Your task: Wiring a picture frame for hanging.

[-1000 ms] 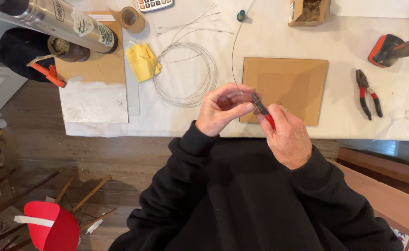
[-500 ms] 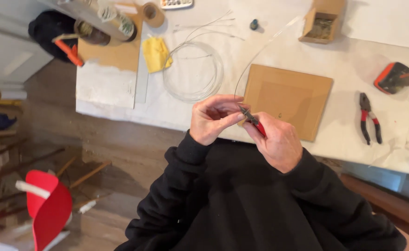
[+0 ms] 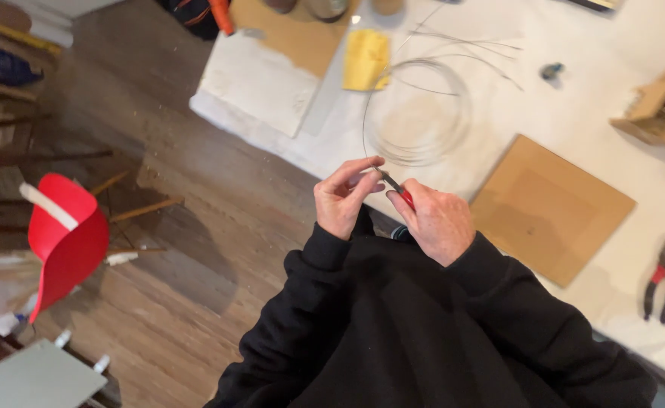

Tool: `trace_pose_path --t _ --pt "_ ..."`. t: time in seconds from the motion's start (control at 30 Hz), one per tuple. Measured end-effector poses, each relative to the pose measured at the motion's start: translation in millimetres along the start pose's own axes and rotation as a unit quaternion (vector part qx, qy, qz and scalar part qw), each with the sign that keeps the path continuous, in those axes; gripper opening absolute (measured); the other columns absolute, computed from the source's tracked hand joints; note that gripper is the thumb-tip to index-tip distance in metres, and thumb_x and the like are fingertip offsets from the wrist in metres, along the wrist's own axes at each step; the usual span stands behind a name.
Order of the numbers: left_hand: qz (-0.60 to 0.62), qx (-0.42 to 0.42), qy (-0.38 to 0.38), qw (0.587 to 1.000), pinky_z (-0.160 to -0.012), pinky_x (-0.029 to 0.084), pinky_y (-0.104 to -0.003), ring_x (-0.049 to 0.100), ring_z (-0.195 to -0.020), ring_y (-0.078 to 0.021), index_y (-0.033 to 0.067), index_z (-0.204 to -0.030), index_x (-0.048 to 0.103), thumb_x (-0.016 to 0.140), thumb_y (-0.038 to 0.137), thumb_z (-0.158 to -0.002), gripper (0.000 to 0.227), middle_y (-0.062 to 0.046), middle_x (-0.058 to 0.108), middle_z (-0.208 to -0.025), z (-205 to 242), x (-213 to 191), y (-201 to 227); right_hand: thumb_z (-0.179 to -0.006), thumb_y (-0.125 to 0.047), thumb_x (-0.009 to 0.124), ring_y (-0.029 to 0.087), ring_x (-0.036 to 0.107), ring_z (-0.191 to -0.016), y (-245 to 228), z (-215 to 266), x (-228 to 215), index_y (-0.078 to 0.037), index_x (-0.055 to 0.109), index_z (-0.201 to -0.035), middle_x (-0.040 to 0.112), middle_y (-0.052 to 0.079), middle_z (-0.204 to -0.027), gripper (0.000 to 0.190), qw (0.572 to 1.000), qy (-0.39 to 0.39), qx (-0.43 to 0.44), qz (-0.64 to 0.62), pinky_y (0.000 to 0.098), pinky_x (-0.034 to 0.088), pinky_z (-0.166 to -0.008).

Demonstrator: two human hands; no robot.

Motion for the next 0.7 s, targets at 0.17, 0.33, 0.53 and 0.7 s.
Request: trace_pose_path --t 0.17,0.33,0.53,0.7 --pt "0.023 0.024 0.120 0.992 -0.083 0.064 -0.033 0.073 -0.096 -0.0175 -0.0078 -0.116 0.072 0.071 -0.002 -0.096 0.021 -0.012 0.072 -0.107 -21 -93 -5 -0.100 -0.031 0.063 0.039 0.066 -0.067 -40 -58 58 -0.005 0.060 -0.094 0.070 0.014 -0.078 0.027 0.995 -0.084 -0.023 0.044 0.0502 0.049 -0.056" --pt "0.071 0.003 0.195 0.978 -0.081 0.064 -0.032 0.074 -0.086 -0.0183 -0.0090 -0.114 0.073 0.073 -0.001 -0.095 0.021 -0.014 0.076 -0.095 -48 -164 -31 -0.103 -0.026 0.060 0.030 0.069 -0.068 -31 -102 108 -0.004 0.065 -0.106 0.071 0.009 -0.081 0.023 0.988 -0.134 -0.008 -0.071 0.0425 0.052 -0.061" --pt "0.096 -0.028 0.216 0.971 -0.079 0.064 -0.032 0.074 -0.084 -0.0183 -0.0102 -0.113 0.073 0.074 -0.001 -0.093 0.022 -0.014 0.076 -0.094 -68 -202 -55 -0.096 -0.015 0.075 0.008 0.060 -0.067 -42 -156 147 -0.004 0.069 -0.117 0.065 0.002 -0.082 0.024 0.939 -0.083 0.120 -0.313 0.0252 0.054 -0.058" --pt "0.071 -0.010 0.235 0.969 -0.079 0.065 -0.033 0.074 -0.085 -0.0171 -0.0088 -0.111 0.074 0.075 -0.001 -0.093 0.020 -0.014 0.076 -0.095 -82 -212 -55 -0.094 -0.011 0.077 0.007 0.062 -0.063 -63 -184 158 -0.002 0.073 -0.105 0.069 0.002 -0.084 0.014 0.952 -0.054 0.076 -0.291 0.0237 0.053 -0.054"
Point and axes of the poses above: each hand's wrist, its own z-axis away from the middle knuckle, its own x-axis out of the palm, y = z × x, the point moved 7 cm from there along -z, towards the middle knuckle
